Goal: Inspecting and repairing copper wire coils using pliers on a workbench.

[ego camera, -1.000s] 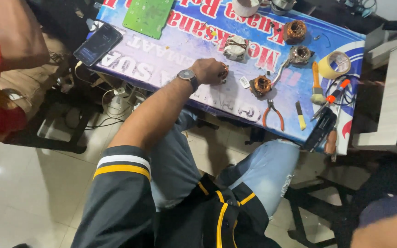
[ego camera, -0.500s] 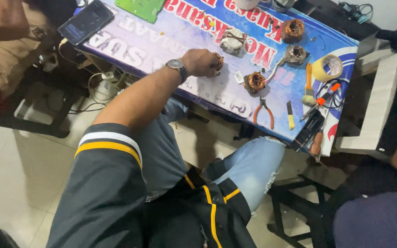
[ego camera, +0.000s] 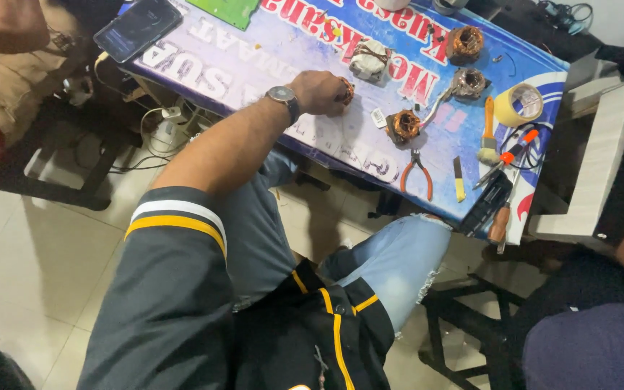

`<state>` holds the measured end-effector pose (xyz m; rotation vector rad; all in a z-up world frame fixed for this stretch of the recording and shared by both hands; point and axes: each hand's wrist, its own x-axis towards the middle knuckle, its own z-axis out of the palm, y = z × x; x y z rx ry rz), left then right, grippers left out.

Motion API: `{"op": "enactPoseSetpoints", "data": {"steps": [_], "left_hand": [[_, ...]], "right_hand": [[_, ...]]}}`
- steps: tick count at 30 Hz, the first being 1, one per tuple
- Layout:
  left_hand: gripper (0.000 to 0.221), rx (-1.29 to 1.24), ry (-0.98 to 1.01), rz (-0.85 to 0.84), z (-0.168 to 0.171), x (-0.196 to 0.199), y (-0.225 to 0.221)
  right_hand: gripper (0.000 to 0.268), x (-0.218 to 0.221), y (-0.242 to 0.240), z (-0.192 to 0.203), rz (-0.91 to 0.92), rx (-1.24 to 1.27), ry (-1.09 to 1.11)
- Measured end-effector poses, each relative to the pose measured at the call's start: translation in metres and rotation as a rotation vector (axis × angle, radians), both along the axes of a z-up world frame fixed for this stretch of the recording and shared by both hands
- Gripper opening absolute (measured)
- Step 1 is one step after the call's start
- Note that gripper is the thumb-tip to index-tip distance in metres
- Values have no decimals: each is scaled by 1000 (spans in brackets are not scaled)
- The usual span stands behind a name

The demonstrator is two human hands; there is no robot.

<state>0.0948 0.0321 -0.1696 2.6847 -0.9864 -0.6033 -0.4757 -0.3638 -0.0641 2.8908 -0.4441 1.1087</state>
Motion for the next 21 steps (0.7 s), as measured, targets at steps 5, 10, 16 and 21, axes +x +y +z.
{"op": "enactPoseSetpoints", "data": {"steps": [5,10,16,21], "left_hand": [[26,9,-7,-4,9,-1,-1],[30,24,-114,44,-25,5,-15],[31,-52,-197,46,-44,13,-18],[35,-96,-152,62,-53,20,-18]], "right_hand": [[33,103,72,-4,103,199,5],[53,280,176,-9,428,809,-108],[35,406,219,-83,435,1133,238],[37,420,243,-117,442,1547,428]]}}
